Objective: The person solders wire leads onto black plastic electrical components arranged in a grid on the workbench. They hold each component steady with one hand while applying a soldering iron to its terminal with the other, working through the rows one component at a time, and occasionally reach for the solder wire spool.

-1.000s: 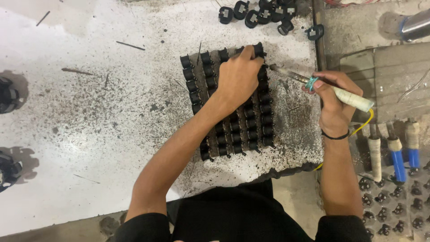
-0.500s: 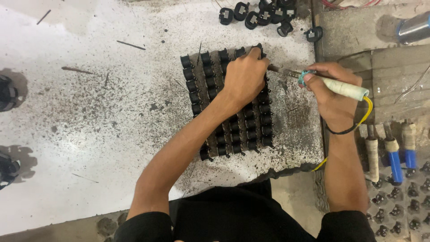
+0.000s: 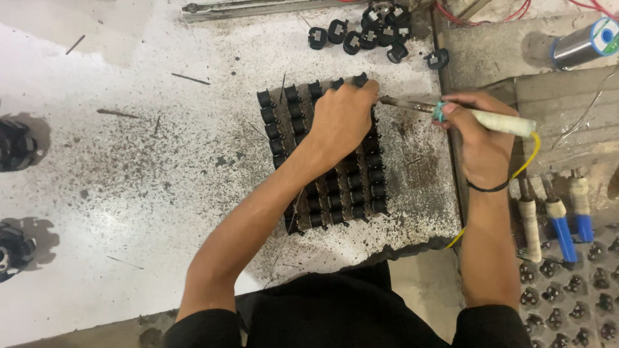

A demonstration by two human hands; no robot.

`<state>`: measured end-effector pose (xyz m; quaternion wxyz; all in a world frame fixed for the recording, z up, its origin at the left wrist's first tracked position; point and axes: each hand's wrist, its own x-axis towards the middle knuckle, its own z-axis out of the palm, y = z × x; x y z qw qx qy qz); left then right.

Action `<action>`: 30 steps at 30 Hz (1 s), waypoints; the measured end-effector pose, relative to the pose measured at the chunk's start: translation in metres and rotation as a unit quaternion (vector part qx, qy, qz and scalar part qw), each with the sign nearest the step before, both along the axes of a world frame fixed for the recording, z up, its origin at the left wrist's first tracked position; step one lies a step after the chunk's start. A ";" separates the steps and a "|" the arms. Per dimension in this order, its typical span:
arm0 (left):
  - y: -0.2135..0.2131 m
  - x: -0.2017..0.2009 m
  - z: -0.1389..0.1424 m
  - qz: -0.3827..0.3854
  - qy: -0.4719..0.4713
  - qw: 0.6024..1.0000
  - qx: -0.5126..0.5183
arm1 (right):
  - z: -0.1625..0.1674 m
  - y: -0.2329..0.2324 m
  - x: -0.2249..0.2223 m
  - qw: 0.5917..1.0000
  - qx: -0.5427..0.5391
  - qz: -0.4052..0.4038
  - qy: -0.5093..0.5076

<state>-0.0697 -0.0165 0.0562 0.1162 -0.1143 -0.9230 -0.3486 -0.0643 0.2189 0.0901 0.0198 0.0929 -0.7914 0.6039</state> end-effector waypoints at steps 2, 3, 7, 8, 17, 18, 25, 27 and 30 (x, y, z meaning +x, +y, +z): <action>-0.004 -0.001 0.029 -0.030 -0.066 0.997 -0.020 | -0.014 0.001 0.003 0.992 -0.120 -0.024 -0.010; -0.007 -0.004 0.041 -0.021 0.043 0.998 0.031 | -0.021 0.001 0.004 0.994 -0.104 -0.025 -0.007; -0.014 -0.031 0.062 0.032 0.322 0.942 0.093 | -0.035 0.004 0.002 0.996 -0.083 -0.037 0.008; -0.015 -0.038 0.058 0.042 0.291 0.953 0.076 | -0.035 0.004 0.001 0.995 -0.089 -0.041 0.009; -0.009 -0.025 -0.054 0.062 0.074 0.995 -0.001 | -0.027 -0.002 -0.013 0.999 0.001 -0.002 0.035; -0.007 -0.024 -0.061 0.059 0.073 0.996 -0.001 | -0.027 -0.003 -0.013 0.999 0.003 -0.001 0.032; 0.002 -0.032 -0.065 0.036 0.059 0.998 -0.013 | -0.017 -0.005 -0.015 0.999 0.032 0.004 0.010; 0.003 -0.032 -0.062 0.029 0.049 0.998 -0.026 | -0.013 -0.009 -0.017 0.999 0.040 0.012 0.003; 0.003 -0.032 -0.059 0.018 0.054 0.998 -0.036 | -0.006 -0.013 -0.020 0.997 0.074 0.022 0.007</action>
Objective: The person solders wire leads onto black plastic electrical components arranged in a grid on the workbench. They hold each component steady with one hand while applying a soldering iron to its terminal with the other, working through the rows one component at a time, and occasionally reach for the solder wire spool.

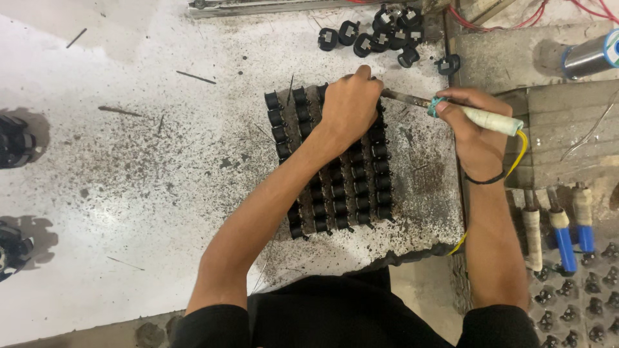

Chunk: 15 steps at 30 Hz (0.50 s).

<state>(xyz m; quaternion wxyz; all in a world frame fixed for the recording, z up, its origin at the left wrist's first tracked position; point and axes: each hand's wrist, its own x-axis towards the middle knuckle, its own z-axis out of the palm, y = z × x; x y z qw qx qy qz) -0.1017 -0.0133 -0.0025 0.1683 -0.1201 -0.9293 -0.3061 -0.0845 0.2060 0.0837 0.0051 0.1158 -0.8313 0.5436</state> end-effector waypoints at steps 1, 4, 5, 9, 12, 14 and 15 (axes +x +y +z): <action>0.001 0.000 0.000 -0.002 0.001 1.000 0.001 | 0.003 0.000 -0.001 1.000 0.012 0.002 -0.001; 0.003 -0.001 -0.001 0.002 0.007 1.000 0.006 | 0.010 -0.001 -0.002 0.999 0.046 0.015 0.014; 0.004 -0.001 -0.001 0.005 0.010 1.000 0.008 | 0.011 -0.002 -0.002 0.998 0.058 0.021 0.022; 0.006 -0.002 -0.001 0.007 0.004 1.000 0.017 | 0.013 -0.006 -0.005 0.998 0.040 0.034 0.028; 0.002 -0.001 0.007 0.011 0.011 0.999 0.029 | 0.013 -0.008 -0.007 0.998 0.049 0.031 0.035; -0.004 0.003 0.016 0.020 0.026 0.998 0.045 | 0.012 -0.007 -0.008 0.998 0.055 0.024 0.034; -0.008 0.004 0.022 0.035 0.011 0.997 0.063 | 0.012 -0.004 -0.008 0.998 0.051 0.015 0.026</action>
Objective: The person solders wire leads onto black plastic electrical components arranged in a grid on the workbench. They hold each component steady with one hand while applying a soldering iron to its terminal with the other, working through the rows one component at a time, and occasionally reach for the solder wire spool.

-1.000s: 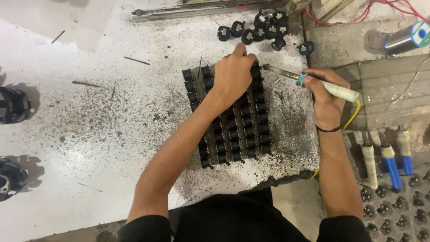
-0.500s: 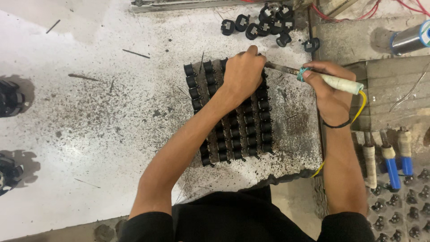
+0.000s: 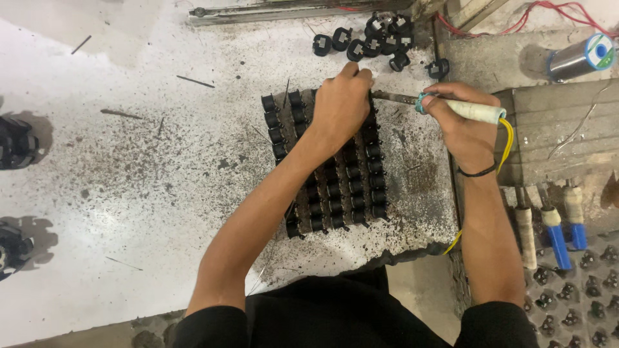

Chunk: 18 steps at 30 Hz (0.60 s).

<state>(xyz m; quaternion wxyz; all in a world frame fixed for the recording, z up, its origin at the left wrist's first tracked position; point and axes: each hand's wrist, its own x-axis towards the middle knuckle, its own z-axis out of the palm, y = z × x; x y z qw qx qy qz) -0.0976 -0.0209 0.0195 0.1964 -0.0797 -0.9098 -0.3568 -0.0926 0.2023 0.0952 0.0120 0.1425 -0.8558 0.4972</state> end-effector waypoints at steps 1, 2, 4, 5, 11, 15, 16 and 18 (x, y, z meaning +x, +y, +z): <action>-0.004 0.001 0.005 0.013 -0.017 1.000 0.018 | -0.001 0.003 0.001 1.000 -0.005 -0.010 -0.009; -0.009 0.005 0.010 0.026 -0.035 0.998 0.036 | -0.003 0.006 0.003 1.000 -0.010 -0.019 -0.020; -0.025 0.013 0.015 0.041 0.020 0.998 0.032 | -0.008 0.011 0.007 0.997 -0.069 -0.036 -0.022; -0.032 0.015 0.016 0.046 0.049 0.997 0.029 | -0.013 0.012 0.009 0.994 -0.098 -0.046 -0.022; -0.038 0.032 0.003 0.047 -0.028 0.998 -0.037 | -0.045 -0.002 0.022 0.990 -0.141 -0.023 0.005; -0.032 0.031 -0.009 0.055 0.028 0.998 -0.029 | -0.043 -0.005 0.021 0.988 -0.148 -0.016 -0.031; -0.031 0.031 -0.011 0.058 0.025 0.997 -0.037 | -0.041 -0.007 0.020 0.990 -0.136 -0.007 -0.022; -0.030 0.030 -0.014 0.058 0.017 0.997 -0.042 | -0.038 -0.010 0.017 0.994 -0.113 0.006 -0.012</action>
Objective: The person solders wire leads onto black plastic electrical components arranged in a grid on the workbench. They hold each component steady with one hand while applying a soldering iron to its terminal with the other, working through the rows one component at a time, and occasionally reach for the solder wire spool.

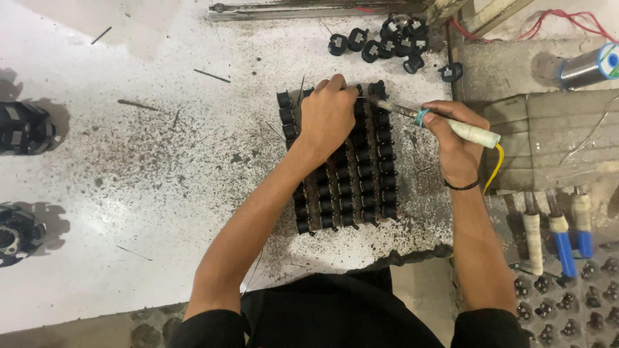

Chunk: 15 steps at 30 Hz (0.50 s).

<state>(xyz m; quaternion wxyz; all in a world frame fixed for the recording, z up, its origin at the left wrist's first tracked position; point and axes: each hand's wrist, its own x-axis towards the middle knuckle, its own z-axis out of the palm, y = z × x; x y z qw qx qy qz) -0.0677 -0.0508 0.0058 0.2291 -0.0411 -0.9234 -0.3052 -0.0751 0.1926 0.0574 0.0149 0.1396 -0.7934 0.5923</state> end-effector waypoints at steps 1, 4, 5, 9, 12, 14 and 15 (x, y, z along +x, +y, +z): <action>0.001 -0.001 0.000 -0.004 -0.004 1.000 0.004 | 0.002 -0.001 -0.001 1.000 0.011 0.003 0.003; 0.004 -0.002 0.000 -0.015 -0.021 1.000 0.003 | 0.007 -0.006 -0.002 1.000 0.013 0.009 -0.003; 0.004 -0.002 0.000 -0.019 -0.026 0.999 0.001 | 0.009 -0.007 -0.002 1.000 0.009 0.010 -0.007; 0.005 -0.003 0.002 -0.039 -0.032 0.999 -0.004 | 0.021 -0.010 -0.003 0.997 0.080 0.012 -0.008; 0.008 -0.004 0.002 -0.034 -0.030 0.999 -0.010 | 0.027 -0.015 -0.007 0.995 0.093 0.018 -0.011; 0.011 -0.005 0.000 -0.029 -0.042 0.999 -0.018 | 0.028 -0.017 -0.009 0.996 0.084 0.025 -0.007; 0.012 -0.006 -0.001 -0.028 -0.040 0.999 -0.017 | 0.028 -0.018 -0.009 0.997 0.079 0.028 -0.004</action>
